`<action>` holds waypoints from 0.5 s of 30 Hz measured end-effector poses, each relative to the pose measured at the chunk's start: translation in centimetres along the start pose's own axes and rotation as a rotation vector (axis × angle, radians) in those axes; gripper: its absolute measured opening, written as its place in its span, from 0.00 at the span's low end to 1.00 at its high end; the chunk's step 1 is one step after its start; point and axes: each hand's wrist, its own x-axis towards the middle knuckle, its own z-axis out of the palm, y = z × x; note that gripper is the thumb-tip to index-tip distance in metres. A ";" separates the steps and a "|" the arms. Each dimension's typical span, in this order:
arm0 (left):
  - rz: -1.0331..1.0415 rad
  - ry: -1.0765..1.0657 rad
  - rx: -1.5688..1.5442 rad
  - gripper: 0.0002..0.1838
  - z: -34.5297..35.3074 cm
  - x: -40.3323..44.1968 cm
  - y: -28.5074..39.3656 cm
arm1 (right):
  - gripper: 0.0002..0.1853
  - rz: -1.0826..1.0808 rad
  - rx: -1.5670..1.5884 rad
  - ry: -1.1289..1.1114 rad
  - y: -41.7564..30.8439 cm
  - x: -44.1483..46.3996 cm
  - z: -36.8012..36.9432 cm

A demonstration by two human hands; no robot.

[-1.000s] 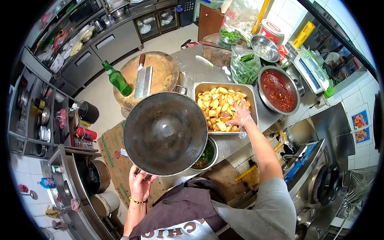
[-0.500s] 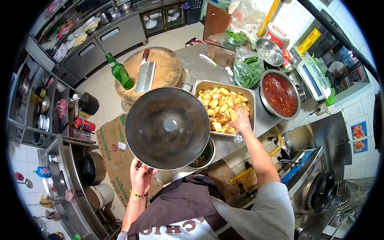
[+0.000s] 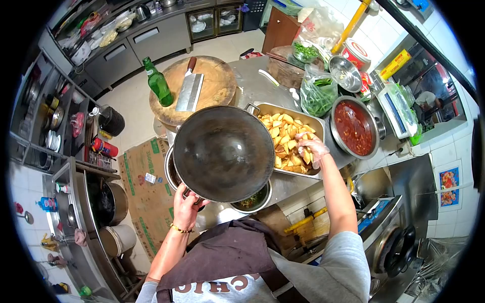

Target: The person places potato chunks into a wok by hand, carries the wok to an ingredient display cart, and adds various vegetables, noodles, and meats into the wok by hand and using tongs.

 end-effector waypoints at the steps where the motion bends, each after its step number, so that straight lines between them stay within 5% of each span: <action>1: 0.000 0.005 -0.003 0.19 -0.1 0.2 -0.2 | 0.14 -0.026 0.022 -0.051 -1.2 -1.1 1.0; 7: 0.009 -0.063 -0.008 0.20 1.0 1.5 -1.5 | 0.24 -0.011 -0.318 -0.387 -7.1 -7.2 12.5; 9: 0.002 -0.079 -0.009 0.20 1.1 1.7 -1.7 | 0.30 -0.494 -0.802 -0.549 -6.2 -4.9 13.4; 10: -0.021 -0.081 -0.041 0.20 0.9 1.8 -1.9 | 0.33 -0.166 -0.656 -0.469 -7.8 -6.9 14.2; 13: -0.038 -0.108 -0.075 0.20 -0.1 2.0 -2.7 | 0.40 -0.201 -0.601 -0.325 -7.8 -1.9 8.6; 15: -0.048 -0.050 -0.060 0.21 -0.1 1.4 -2.2 | 0.49 -0.461 -1.356 -0.162 -5.9 0.9 4.8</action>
